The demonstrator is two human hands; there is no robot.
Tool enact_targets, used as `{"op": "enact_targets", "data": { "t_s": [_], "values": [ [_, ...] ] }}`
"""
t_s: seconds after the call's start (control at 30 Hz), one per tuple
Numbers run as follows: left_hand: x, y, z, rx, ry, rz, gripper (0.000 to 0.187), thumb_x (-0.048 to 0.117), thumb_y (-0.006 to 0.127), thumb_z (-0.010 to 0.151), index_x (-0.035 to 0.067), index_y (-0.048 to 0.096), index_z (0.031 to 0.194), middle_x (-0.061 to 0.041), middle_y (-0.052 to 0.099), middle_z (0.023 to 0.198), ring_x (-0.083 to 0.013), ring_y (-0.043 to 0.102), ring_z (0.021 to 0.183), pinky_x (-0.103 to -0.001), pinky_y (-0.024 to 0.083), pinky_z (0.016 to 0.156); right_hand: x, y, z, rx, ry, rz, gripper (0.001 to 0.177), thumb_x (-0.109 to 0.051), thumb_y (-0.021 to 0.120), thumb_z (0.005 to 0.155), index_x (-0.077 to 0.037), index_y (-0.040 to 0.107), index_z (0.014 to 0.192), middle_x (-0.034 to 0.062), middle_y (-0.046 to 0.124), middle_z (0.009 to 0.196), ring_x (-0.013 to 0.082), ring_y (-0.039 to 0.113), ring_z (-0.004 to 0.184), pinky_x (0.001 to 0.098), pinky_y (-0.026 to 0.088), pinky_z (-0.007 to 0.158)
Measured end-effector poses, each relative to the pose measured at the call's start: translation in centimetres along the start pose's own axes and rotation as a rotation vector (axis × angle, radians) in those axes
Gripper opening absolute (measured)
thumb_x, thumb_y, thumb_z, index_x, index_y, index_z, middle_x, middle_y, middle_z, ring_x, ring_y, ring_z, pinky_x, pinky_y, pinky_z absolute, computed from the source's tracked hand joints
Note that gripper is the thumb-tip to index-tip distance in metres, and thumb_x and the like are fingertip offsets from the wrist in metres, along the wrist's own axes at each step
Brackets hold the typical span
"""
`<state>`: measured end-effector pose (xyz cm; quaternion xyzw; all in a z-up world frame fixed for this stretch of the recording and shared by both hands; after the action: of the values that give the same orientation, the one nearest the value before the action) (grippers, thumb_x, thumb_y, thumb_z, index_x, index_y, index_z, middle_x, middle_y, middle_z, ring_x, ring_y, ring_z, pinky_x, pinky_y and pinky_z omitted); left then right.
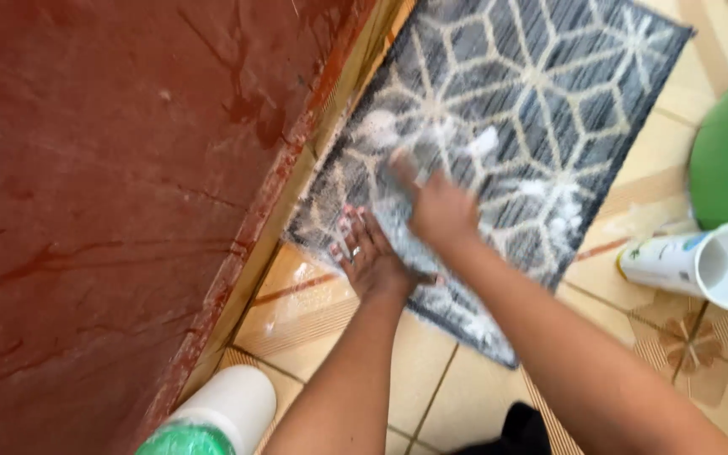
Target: The person is washing a small rug with soap and a brush.
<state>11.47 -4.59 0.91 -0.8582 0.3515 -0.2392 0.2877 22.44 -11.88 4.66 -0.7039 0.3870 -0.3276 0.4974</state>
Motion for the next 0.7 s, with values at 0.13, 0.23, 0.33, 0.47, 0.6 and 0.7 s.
{"op": "enact_targets", "data": {
  "t_s": [0.13,0.23,0.33,0.47,0.6,0.7],
  "values": [
    [0.2,-2.0,-1.4,1.051,0.252,0.111,0.173,0.077,0.086,0.027,0.006,-0.011,0.152,-0.022,-0.009,0.167,-0.0368,-0.014,0.152,-0.064,-0.008,0.11,-0.9,-1.1,-2.8,-0.254,-0.065,0.224,0.084,-0.026,0.072,0.085,-0.055,0.034,0.154,0.014,0.063,0.11,0.0267,0.067,0.089,0.0402,0.058,0.07],
    [0.5,-2.9,-2.5,-0.111,-0.024,0.077,0.16,0.081,0.084,0.056,0.007,-0.015,0.16,-0.018,-0.027,0.169,-0.0343,-0.029,0.156,-0.052,-0.017,0.124,4.9,1.1,2.4,-0.136,0.203,0.201,0.077,-0.017,0.064,0.093,-0.047,0.036,0.159,0.0137,0.064,0.114,0.0271,0.072,0.081,0.0417,0.059,0.062],
    [-0.1,-1.4,-2.4,-0.035,-0.001,0.02,0.167,0.077,0.087,0.053,0.008,-0.02,0.162,-0.014,-0.028,0.169,-0.031,-0.026,0.156,-0.05,-0.015,0.123,3.5,2.3,0.8,-0.12,0.286,0.209,0.078,-0.024,0.075,0.082,-0.036,0.044,0.152,0.0112,0.066,0.114,0.0244,0.068,0.082,0.0409,0.049,0.065],
    [-0.2,-0.4,0.9,0.517,0.156,-0.023,0.172,0.08,0.088,0.04,0.01,-0.016,0.157,-0.015,-0.022,0.167,-0.033,-0.02,0.151,-0.056,-0.01,0.117,0.8,0.2,-3.8,-0.023,-0.041,0.061,0.084,-0.013,0.066,0.083,-0.041,0.036,0.157,0.0154,0.064,0.117,0.0212,0.063,0.074,0.0332,0.051,0.046],
    [0.4,-3.2,-2.9,-0.041,-0.009,-0.008,0.171,0.073,0.089,0.053,0.006,-0.026,0.16,-0.02,-0.033,0.167,-0.0343,-0.03,0.153,-0.05,-0.014,0.123,7.8,0.1,-3.1,-0.164,0.239,0.224,0.085,-0.006,0.065,0.089,-0.046,0.033,0.157,0.0124,0.063,0.115,0.0187,0.06,0.068,0.0342,0.052,0.047],
    [0.6,-2.8,-2.7,-0.042,0.016,-0.006,0.167,0.072,0.088,0.056,0.006,-0.024,0.16,-0.018,-0.032,0.166,-0.0321,-0.031,0.153,-0.049,-0.015,0.124,8.2,3.1,-3.2,-0.182,0.373,0.193,0.076,-0.025,0.073,0.089,-0.026,0.033,0.154,0.0153,0.067,0.109,0.0233,0.065,0.073,0.0333,0.049,0.053]
  ]
}}
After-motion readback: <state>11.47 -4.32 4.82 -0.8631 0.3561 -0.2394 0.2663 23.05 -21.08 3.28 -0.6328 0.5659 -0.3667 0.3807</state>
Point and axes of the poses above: each hand's wrist, its own z-axis towards the middle knuckle, its own y-axis out of the palm, x = y × z, the point moved 6 cm from there along z, towards the middle knuckle
